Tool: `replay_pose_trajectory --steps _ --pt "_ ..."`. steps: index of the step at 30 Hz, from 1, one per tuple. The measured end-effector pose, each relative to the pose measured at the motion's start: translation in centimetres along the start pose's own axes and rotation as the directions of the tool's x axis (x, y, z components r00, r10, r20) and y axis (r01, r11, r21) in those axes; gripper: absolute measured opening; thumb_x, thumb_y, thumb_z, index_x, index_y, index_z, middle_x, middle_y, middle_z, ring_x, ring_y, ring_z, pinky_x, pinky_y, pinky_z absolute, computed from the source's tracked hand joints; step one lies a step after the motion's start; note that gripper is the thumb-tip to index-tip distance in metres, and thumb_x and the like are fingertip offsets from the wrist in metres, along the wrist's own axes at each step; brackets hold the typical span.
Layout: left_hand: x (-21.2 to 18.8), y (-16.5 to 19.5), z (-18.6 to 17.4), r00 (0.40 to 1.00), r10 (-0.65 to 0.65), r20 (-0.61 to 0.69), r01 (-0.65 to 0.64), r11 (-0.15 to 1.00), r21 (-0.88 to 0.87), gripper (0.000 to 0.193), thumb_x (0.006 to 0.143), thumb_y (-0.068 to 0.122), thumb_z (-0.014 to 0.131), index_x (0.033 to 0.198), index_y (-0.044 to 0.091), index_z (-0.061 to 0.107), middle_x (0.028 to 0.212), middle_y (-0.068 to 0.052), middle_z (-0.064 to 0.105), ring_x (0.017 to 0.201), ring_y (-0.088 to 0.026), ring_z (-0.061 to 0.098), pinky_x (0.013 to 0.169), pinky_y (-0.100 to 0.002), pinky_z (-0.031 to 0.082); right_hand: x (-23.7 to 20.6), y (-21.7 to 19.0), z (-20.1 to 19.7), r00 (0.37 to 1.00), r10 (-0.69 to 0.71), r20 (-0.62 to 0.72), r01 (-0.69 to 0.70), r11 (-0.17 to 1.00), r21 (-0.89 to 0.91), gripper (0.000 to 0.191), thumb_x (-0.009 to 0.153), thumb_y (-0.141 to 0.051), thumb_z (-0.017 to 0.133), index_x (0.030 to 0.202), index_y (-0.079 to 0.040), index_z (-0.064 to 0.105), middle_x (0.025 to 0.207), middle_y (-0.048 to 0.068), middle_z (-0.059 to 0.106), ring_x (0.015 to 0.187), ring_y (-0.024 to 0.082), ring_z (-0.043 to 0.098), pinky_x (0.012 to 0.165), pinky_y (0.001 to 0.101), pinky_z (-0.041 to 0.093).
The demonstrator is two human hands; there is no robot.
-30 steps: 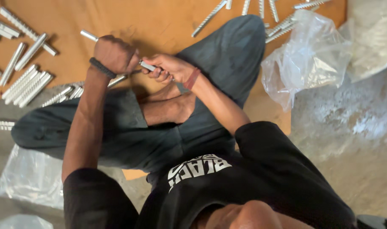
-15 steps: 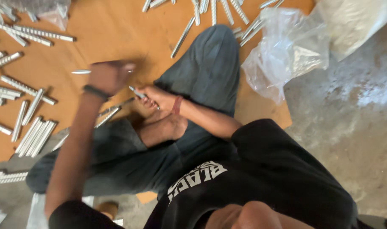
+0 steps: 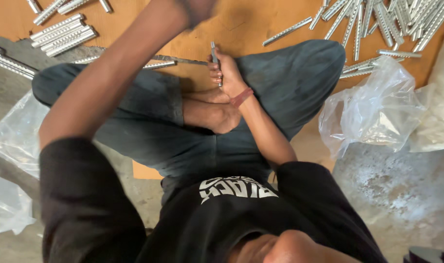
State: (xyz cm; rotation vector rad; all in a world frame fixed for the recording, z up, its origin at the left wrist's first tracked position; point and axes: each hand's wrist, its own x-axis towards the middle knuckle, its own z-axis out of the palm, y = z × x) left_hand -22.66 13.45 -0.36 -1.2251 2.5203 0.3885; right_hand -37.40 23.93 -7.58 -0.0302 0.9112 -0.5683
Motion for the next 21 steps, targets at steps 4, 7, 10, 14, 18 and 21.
replay_pose_trajectory --steps 4,7,10,14,18,21 --pt "-5.9 -0.4 6.0 0.907 -0.089 0.412 0.083 0.996 0.032 0.047 0.059 0.025 0.064 0.101 0.013 0.049 0.090 -0.010 0.056 0.084 -0.025 0.053 0.066 -0.041 0.042 0.2 0.2 0.3 0.999 -0.020 0.029 0.020 0.999 -0.026 0.028 0.084 -0.035 0.038 0.074 -0.009 0.042 0.050 -0.005 0.032 0.035 0.004 0.024 0.030 0.0188 0.018" --pt "-8.2 -1.6 7.7 0.944 -0.163 0.288 0.207 0.970 -0.129 0.041 0.065 0.030 0.062 0.103 0.017 0.053 0.090 -0.015 0.058 0.078 -0.031 0.056 0.065 -0.040 0.045 -0.2 0.0 0.7 0.999 -0.047 -0.005 0.046 0.997 -0.064 0.028 0.083 -0.035 0.038 0.074 -0.009 0.042 0.050 -0.005 0.031 0.035 0.004 0.025 0.031 0.0191 0.018" --pt "-8.3 -3.0 7.4 0.973 -0.186 -0.135 0.120 0.913 -0.390 0.019 0.088 0.025 0.052 0.086 0.006 0.051 0.078 -0.014 0.059 0.078 -0.029 0.057 0.068 -0.039 0.046 -1.0 -0.4 1.9 0.997 -0.064 -0.052 0.058 0.993 -0.102 0.029 0.082 -0.037 0.038 0.072 -0.009 0.042 0.048 -0.005 0.031 0.034 0.004 0.025 0.029 0.0186 0.019" --pt "-6.8 -2.7 5.9 0.870 -0.440 -0.224 -0.352 -0.235 -0.906 0.019 0.089 0.027 0.045 0.098 0.010 0.044 0.071 -0.001 0.047 0.059 -0.012 0.053 0.050 -0.025 0.044 -2.0 -0.1 3.9 0.959 -0.285 0.008 0.260 0.865 -0.429 0.026 0.082 -0.032 0.040 0.075 -0.007 0.045 0.049 -0.004 0.034 0.034 0.002 0.024 0.029 0.0170 0.018" --pt "-6.1 -1.2 5.1 0.907 -0.399 -0.133 -0.284 -0.347 -0.894 0.022 0.088 0.026 0.041 0.091 0.008 0.054 0.064 0.002 0.043 0.045 -0.004 0.036 0.039 -0.017 0.027 -2.4 0.5 4.8 0.866 -0.476 0.152 0.476 0.694 -0.540 0.025 0.085 -0.028 0.041 0.082 -0.004 0.049 0.052 -0.004 0.036 0.040 0.002 0.029 0.034 0.0165 0.022" --pt "-6.2 -0.7 5.0 0.931 -0.306 -0.198 -0.232 -0.080 -0.969 0.025 0.090 0.026 0.042 0.085 0.004 0.053 0.062 0.002 0.045 0.049 -0.004 0.038 0.043 -0.018 0.029 -2.5 0.4 4.9 0.717 -0.660 0.224 0.626 0.469 -0.623 0.026 0.087 -0.027 0.041 0.088 -0.003 0.052 0.057 -0.002 0.038 0.049 0.004 0.033 0.043 0.0192 0.027"
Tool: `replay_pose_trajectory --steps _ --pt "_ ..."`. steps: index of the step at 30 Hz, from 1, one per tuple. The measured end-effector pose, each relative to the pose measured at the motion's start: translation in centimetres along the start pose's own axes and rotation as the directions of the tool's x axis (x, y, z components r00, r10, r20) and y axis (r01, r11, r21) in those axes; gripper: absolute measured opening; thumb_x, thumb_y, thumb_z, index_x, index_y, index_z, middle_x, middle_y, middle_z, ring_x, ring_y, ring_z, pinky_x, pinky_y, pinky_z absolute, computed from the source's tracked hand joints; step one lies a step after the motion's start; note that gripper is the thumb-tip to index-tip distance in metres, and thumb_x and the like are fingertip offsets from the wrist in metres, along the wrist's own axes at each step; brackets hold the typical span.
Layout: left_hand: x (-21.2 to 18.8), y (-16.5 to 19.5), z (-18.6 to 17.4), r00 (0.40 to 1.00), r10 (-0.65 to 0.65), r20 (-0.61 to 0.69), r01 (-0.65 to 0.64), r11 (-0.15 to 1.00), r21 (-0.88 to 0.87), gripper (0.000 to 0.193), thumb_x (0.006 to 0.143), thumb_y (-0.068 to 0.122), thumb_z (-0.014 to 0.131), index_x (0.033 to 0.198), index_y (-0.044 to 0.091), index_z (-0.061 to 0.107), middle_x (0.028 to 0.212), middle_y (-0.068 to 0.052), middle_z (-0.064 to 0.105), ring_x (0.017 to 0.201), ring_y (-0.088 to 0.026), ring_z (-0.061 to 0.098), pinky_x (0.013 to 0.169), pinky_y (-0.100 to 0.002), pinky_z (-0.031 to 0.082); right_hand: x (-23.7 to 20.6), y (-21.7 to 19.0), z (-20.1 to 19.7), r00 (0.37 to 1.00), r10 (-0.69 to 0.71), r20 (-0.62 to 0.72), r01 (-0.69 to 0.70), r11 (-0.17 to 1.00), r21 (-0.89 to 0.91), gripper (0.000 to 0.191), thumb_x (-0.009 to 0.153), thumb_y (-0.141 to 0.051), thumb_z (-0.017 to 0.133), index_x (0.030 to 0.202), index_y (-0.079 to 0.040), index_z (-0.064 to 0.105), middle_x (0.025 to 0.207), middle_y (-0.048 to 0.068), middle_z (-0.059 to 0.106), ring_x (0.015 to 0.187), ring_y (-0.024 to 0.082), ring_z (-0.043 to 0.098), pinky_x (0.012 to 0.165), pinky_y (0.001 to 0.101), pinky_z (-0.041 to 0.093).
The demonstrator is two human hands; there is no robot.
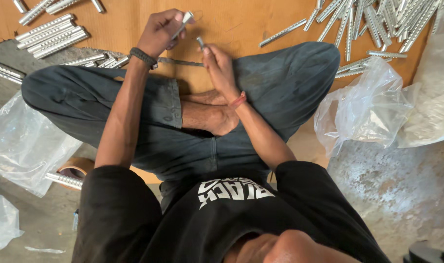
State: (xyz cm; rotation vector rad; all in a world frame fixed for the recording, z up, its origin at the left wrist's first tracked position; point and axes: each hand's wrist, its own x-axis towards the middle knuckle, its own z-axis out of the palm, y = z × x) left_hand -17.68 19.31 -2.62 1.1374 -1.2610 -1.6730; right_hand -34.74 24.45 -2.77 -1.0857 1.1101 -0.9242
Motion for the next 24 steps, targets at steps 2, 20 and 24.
replay_pose_trajectory --steps 2,20,24 --pt "-0.1 -0.1 0.0 0.994 0.079 0.079 -0.091 0.982 0.164 0.025 0.092 0.024 0.044 0.085 0.002 0.053 0.063 0.002 0.046 0.055 -0.004 0.040 0.048 -0.019 0.032 0.1 -0.4 -0.3 0.991 -0.116 -0.069 0.100 0.974 -0.203 0.025 0.087 -0.025 0.043 0.090 -0.003 0.054 0.058 0.002 0.039 0.052 0.007 0.036 0.046 0.0221 0.030" --pt "-2.4 3.3 2.1 0.893 0.331 0.305 -0.419 0.366 0.831 0.004 0.071 0.013 0.055 0.070 0.011 0.059 0.062 -0.003 0.055 0.053 -0.022 0.051 0.045 -0.032 0.038 0.0 -4.1 -3.1 0.896 -0.318 0.309 0.443 0.607 -0.660 0.016 0.073 -0.017 0.058 0.084 -0.005 0.056 0.071 0.007 0.055 0.062 0.025 0.052 0.050 0.0335 0.039" --pt "-2.4 2.6 2.1 0.868 0.316 0.382 -0.463 0.240 0.854 0.008 0.071 0.018 0.054 0.069 0.011 0.058 0.062 -0.004 0.055 0.051 -0.023 0.051 0.044 -0.033 0.039 0.0 -2.4 -2.9 0.937 -0.159 0.311 0.326 0.720 -0.613 0.018 0.077 -0.020 0.055 0.082 -0.003 0.055 0.066 0.010 0.052 0.054 0.022 0.049 0.049 0.0311 0.038"
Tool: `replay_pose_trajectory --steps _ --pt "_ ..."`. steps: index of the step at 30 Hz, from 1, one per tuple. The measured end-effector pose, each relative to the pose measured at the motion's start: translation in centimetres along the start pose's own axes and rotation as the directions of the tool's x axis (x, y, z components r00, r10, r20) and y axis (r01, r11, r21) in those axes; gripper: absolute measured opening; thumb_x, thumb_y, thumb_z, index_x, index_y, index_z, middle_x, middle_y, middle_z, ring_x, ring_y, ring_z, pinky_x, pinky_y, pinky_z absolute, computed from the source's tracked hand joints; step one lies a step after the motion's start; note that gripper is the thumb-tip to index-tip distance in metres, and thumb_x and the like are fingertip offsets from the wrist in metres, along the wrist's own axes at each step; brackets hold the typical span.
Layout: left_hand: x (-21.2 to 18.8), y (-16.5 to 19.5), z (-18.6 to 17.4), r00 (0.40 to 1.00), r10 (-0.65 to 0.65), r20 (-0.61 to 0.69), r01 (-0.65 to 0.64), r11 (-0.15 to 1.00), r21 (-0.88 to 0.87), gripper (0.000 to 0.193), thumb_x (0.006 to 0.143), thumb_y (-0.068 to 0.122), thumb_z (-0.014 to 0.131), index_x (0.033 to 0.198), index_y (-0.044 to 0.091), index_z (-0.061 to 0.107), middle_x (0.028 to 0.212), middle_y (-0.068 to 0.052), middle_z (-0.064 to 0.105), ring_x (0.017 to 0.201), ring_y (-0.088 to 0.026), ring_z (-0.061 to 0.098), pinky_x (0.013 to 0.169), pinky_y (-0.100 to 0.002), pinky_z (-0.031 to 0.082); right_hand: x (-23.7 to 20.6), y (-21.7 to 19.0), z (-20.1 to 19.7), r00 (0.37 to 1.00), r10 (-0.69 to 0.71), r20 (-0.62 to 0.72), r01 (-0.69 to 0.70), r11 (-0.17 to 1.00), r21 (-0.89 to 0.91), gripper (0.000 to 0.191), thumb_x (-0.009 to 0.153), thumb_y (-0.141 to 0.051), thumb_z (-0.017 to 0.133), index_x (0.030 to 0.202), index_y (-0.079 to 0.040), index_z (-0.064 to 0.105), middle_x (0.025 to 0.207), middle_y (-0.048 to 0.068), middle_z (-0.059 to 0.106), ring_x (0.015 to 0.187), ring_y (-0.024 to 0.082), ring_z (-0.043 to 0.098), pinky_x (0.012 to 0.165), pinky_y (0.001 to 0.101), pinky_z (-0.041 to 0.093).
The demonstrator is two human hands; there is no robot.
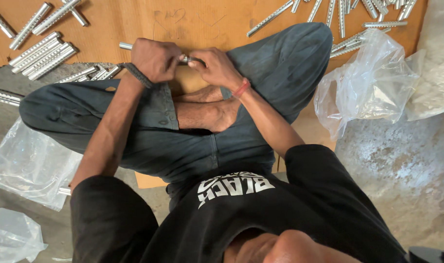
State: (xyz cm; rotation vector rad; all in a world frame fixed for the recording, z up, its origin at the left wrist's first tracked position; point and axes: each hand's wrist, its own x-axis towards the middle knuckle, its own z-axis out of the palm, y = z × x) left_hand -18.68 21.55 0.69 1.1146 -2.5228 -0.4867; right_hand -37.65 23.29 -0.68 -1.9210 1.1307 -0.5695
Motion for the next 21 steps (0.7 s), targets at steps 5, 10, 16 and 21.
replay_pose_trajectory --steps 5,10,16,21 --pt "0.1 -0.2 -0.3 0.988 0.046 0.150 -0.064 0.991 0.119 0.025 0.074 0.028 0.049 0.058 0.011 0.057 0.050 -0.008 0.052 0.042 -0.025 0.049 0.040 -0.034 0.039 0.3 1.3 0.7 0.755 0.422 0.501 -0.632 0.670 0.389 0.029 0.085 -0.027 0.044 0.077 -0.003 0.057 0.054 0.001 0.040 0.044 0.009 0.032 0.040 0.0264 0.025" --pt "1.0 -1.7 -1.6 0.932 -0.029 0.361 -0.059 0.971 0.230 0.045 0.080 0.032 0.040 0.043 0.009 0.051 0.046 -0.010 0.051 0.041 -0.028 0.049 0.042 -0.035 0.041 0.7 0.5 3.0 0.956 0.164 0.243 -0.256 0.871 0.419 0.034 0.090 -0.028 0.039 0.071 -0.003 0.053 0.052 0.006 0.043 0.045 0.015 0.040 0.044 0.0306 0.036" --pt "2.9 -2.8 -1.2 0.809 -0.188 0.557 0.072 0.972 0.224 0.045 0.081 0.033 0.035 0.053 0.006 0.057 0.054 -0.015 0.055 0.053 -0.032 0.054 0.056 -0.041 0.044 -0.3 -1.2 2.7 0.994 0.063 -0.093 -0.085 0.964 -0.252 0.023 0.080 -0.024 0.045 0.072 -0.003 0.048 0.054 0.017 0.052 0.052 0.036 0.050 0.045 0.0437 0.036" --pt "4.8 -3.2 -2.2 0.771 -0.199 0.604 0.081 0.973 0.217 0.038 0.076 0.034 0.036 0.063 0.008 0.059 0.061 -0.017 0.056 0.059 -0.033 0.054 0.057 -0.043 0.044 -0.2 -0.7 2.2 0.971 0.018 -0.239 -0.057 0.986 -0.158 0.022 0.082 -0.025 0.044 0.073 -0.005 0.049 0.055 0.013 0.051 0.050 0.032 0.048 0.043 0.0401 0.034"
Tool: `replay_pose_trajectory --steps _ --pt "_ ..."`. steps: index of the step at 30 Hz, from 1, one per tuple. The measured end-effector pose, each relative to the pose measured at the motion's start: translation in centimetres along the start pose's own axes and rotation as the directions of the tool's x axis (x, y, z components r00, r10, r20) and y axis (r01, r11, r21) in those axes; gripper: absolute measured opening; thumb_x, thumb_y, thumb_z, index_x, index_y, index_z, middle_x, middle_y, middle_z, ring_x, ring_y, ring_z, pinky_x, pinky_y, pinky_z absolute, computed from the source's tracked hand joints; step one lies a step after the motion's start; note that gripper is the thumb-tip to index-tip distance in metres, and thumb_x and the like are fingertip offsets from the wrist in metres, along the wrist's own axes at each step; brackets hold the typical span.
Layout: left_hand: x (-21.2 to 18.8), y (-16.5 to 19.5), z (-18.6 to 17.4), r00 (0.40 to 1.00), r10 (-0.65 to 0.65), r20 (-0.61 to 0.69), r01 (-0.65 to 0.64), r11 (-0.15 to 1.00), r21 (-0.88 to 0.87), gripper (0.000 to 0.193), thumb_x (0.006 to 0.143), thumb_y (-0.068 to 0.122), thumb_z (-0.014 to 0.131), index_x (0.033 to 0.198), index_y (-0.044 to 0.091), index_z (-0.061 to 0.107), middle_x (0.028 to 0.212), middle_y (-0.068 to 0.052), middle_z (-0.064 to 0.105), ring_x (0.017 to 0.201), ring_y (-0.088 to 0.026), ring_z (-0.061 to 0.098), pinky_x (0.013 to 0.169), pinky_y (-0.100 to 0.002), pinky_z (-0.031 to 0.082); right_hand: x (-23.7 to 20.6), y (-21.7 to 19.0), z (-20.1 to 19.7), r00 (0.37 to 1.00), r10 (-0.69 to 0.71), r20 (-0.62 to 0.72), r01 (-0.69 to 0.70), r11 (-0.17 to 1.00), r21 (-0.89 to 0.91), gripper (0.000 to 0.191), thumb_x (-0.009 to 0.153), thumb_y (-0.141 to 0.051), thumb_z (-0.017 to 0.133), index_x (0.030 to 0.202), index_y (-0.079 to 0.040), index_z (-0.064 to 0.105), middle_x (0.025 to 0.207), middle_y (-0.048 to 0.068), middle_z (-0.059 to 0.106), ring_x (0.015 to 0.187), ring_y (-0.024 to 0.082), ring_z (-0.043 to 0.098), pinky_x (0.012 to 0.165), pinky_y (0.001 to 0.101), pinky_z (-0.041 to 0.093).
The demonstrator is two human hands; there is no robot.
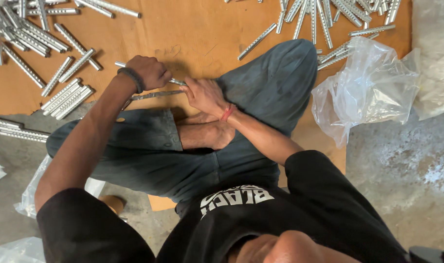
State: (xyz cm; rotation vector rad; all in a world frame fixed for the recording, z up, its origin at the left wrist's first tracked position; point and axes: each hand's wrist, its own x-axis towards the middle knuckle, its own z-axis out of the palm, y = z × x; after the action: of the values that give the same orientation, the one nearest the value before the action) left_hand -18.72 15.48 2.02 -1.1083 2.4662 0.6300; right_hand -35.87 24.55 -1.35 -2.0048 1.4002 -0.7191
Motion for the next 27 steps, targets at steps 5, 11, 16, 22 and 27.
replay_pose_trajectory --steps 5,11,16,22,27 --pt "-1.5 -2.4 -1.2 0.982 -0.179 -0.065 0.186 0.976 0.117 0.045 0.086 0.035 0.029 0.068 0.008 0.060 0.066 -0.016 0.058 0.062 -0.032 0.056 0.059 -0.042 0.044 0.3 2.5 -0.2 0.774 0.398 0.492 -0.628 0.377 0.681 0.032 0.086 -0.032 0.036 0.073 -0.006 0.047 0.049 -0.003 0.035 0.038 0.006 0.027 0.032 0.0210 0.021" --pt "-0.4 -0.5 1.0 0.963 -0.094 -0.253 -0.024 0.904 -0.427 0.027 0.088 0.029 0.036 0.091 0.005 0.050 0.061 -0.015 0.054 0.057 -0.028 0.051 0.052 -0.040 0.041 1.1 3.2 1.6 0.706 0.484 0.517 -0.672 0.229 0.704 0.031 0.082 -0.034 0.038 0.073 -0.005 0.045 0.048 -0.004 0.034 0.033 0.004 0.024 0.028 0.0189 0.017" --pt "5.2 4.4 4.5 0.962 -0.274 -0.004 0.026 0.105 -0.994 0.026 0.081 0.014 0.045 0.104 0.007 0.034 0.061 -0.002 0.046 0.047 -0.011 0.046 0.039 -0.025 0.039 0.4 6.0 4.1 0.659 0.577 0.483 -0.703 0.244 0.668 0.027 0.081 -0.029 0.038 0.071 -0.005 0.049 0.049 -0.003 0.038 0.035 0.005 0.029 0.029 0.0203 0.021" --pt "19.2 11.2 3.1 0.976 -0.145 -0.165 -0.178 -0.082 -0.981 0.029 0.073 0.012 0.050 0.099 0.006 0.040 0.066 -0.003 0.048 0.051 -0.011 0.046 0.043 -0.024 0.043 -0.7 8.1 5.7 0.804 0.425 0.416 -0.501 0.108 0.858 0.013 0.080 -0.011 0.049 0.079 -0.007 0.037 0.057 -0.003 0.035 0.045 0.006 0.029 0.038 0.0217 0.022" --pt "30.7 20.7 -6.8 0.753 -0.080 -0.654 -0.481 0.612 -0.628 0.021 0.070 0.022 0.048 0.074 0.002 0.051 0.064 -0.015 0.054 0.055 -0.026 0.052 0.054 -0.035 0.042 -1.3 8.0 4.3 0.736 0.420 0.531 -0.559 -0.065 0.827 0.020 0.083 -0.027 0.043 0.081 -0.007 0.044 0.054 -0.001 0.040 0.044 0.007 0.037 0.039 0.0220 0.031"
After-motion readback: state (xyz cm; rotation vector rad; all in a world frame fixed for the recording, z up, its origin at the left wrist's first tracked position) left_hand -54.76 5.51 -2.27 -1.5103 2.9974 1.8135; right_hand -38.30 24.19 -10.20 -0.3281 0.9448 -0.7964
